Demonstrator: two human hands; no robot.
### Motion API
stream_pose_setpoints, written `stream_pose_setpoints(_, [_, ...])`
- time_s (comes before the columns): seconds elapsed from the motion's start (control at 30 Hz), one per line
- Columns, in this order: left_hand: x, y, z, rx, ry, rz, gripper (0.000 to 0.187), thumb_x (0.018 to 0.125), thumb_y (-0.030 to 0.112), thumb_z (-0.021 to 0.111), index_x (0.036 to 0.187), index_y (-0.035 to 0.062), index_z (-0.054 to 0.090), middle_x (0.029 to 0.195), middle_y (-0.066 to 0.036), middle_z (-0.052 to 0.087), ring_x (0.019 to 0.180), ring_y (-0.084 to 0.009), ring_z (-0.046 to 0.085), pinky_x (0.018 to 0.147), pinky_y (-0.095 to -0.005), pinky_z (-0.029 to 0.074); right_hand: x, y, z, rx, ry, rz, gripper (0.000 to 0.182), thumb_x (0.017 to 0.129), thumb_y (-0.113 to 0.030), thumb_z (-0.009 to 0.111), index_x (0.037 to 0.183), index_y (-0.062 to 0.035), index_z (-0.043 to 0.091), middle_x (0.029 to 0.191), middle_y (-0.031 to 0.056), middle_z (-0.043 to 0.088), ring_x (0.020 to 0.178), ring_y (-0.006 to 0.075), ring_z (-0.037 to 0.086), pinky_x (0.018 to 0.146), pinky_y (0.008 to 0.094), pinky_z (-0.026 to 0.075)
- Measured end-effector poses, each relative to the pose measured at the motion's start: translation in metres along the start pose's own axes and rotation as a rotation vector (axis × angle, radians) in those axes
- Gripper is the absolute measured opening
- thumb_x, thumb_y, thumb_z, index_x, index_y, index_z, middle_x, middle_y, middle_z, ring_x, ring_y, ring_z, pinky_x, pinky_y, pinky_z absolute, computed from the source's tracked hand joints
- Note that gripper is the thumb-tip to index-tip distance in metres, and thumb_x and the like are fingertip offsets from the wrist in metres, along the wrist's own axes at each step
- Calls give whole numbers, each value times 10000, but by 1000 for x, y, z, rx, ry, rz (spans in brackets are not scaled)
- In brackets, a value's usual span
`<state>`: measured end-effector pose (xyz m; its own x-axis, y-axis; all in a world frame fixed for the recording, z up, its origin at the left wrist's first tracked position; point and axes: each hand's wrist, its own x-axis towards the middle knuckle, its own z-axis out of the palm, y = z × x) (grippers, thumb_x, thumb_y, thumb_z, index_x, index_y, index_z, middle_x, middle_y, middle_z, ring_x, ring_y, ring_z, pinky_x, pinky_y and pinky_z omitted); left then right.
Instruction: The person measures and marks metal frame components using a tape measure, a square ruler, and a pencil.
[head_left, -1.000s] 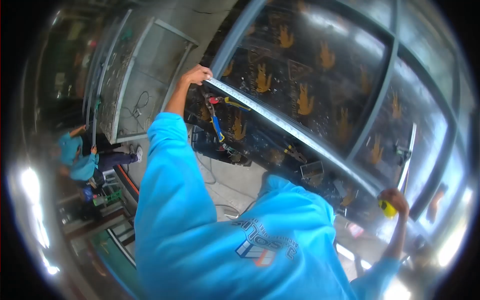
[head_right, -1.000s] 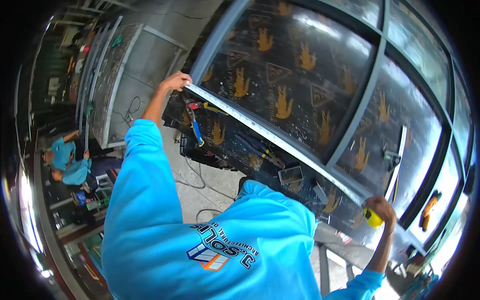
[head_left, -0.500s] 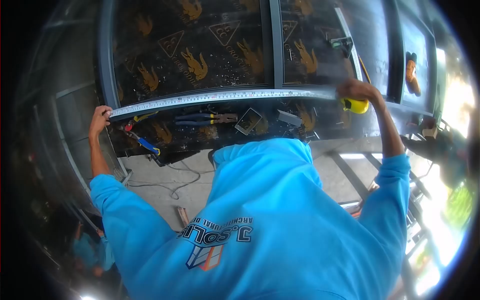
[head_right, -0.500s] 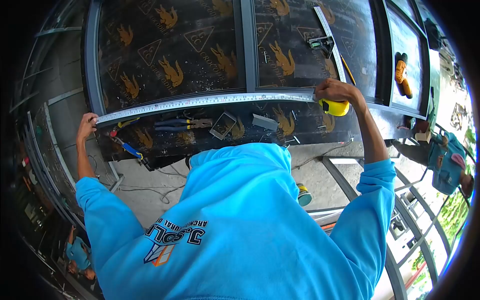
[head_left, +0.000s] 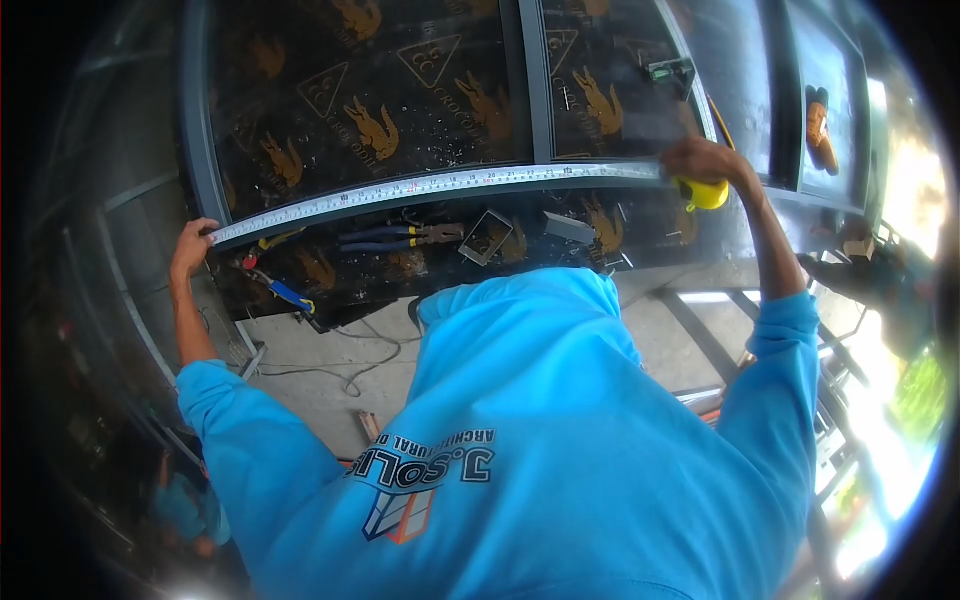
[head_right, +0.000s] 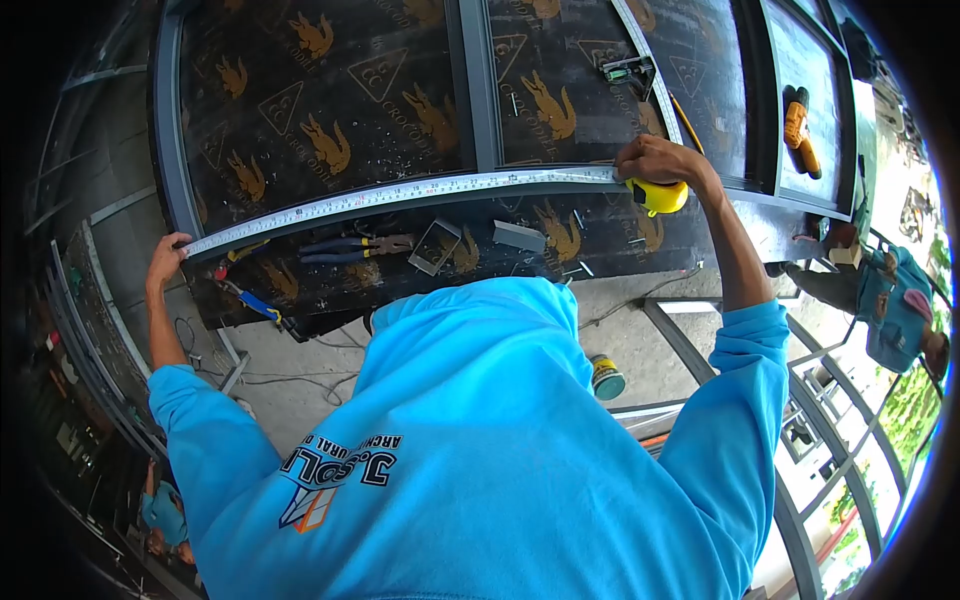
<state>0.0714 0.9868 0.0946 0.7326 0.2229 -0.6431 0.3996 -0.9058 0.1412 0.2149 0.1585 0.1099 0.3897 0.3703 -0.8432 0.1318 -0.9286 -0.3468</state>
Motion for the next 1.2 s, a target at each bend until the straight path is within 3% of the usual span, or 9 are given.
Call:
stream_pose_setpoints(0.13, [3, 124, 17, -119, 497, 3, 235, 812, 218, 620, 998, 78, 653, 926, -124, 656, 910, -272, 632, 805, -356, 481, 7, 14, 8, 28, 50, 6, 351, 792, -279, 544, 1007, -45, 691, 1008, 109, 672, 850, 221, 634, 783, 374, 492])
stream_pose_setpoints(0.2, [-8, 218, 40, -95, 542, 273, 262, 830, 297, 623, 934, 62, 673, 885, -131, 667, 840, -273, 646, 752, -346, 486, 2, 6, 6, 30, 47, 32, 348, 791, -280, 549, 1013, -54, 692, 1006, 106, 673, 849, 219, 634, 785, 374, 492])
stream_pose_setpoints(0.33, [-18, 377, 93, -443, 78, 451, 420, 809, 453, 642, 885, 42, 680, 755, -98, 660, 739, -182, 634, 646, -298, 474, -9, -12, 2, -12, 86, 59, 296, 850, -231, 495, 972, -15, 657, 990, 144, 656, 874, 260, 634, 834, 385, 492])
stream_pose_setpoints(0.47, [12, 465, 131, -694, 281, 559, 868, 671, 581, 725, 1155, -103, 498, 1132, -296, 544, 1050, -349, 565, 873, -387, 466, 16, 33, 22, -168, 13, -171, 249, 866, -198, 477, 927, -29, 650, 900, 151, 641, 813, 275, 627, 802, 383, 496])
stream_pose_setpoints(0.57, [50, 495, 142, -579, 334, 496, 1057, 630, 621, 737, 1232, -169, 378, 1059, -316, 559, 948, -340, 598, 813, -406, 487, 6, 24, 14, -53, 160, -200, 245, 834, -216, 520, 939, -62, 677, 876, 162, 660, 849, 312, 630, 822, 410, 479])
stream_pose_setpoints(0.67, [23, 512, 122, -491, 153, 470, 791, 651, 628, 719, 950, -76, 518, 860, -246, 595, 835, -324, 618, 724, -406, 487, -21, -10, 0, 58, 154, 23, 321, 769, -244, 558, 1002, -60, 682, 930, 157, 676, 868, 303, 643, 798, 366, 490])
stream_pose_setpoints(0.93, [-6, 501, 119, -376, -449, 440, 522, 742, 477, 696, 874, -28, 687, 745, -168, 667, 715, -264, 650, 678, -362, 488, -27, -14, 7, 60, 200, -77, 327, 778, -246, 541, 995, -50, 687, 941, 148, 677, 860, 294, 640, 776, 353, 494])
stream_pose_setpoints(1.07, [13, 489, 154, -144, -134, 904, 639, 728, 596, 656, 570, -22, 611, 492, -153, 535, 440, -248, 522, 448, -382, 415, 7, 22, 22, -193, 292, -103, 233, 791, -240, 546, 838, -57, 682, 840, 153, 668, 781, 312, 642, 744, 396, 498])
stream_pose_setpoints(1.2, [1, 492, 149, -317, -433, 561, 596, 710, 560, 702, 608, -25, 649, 521, -137, 568, 486, -205, 559, 439, -365, 394, -13, -4, 15, -6, 214, -68, 305, 825, -233, 535, 985, -15, 674, 951, 174, 665, 886, 292, 632, 814, 373, 478])
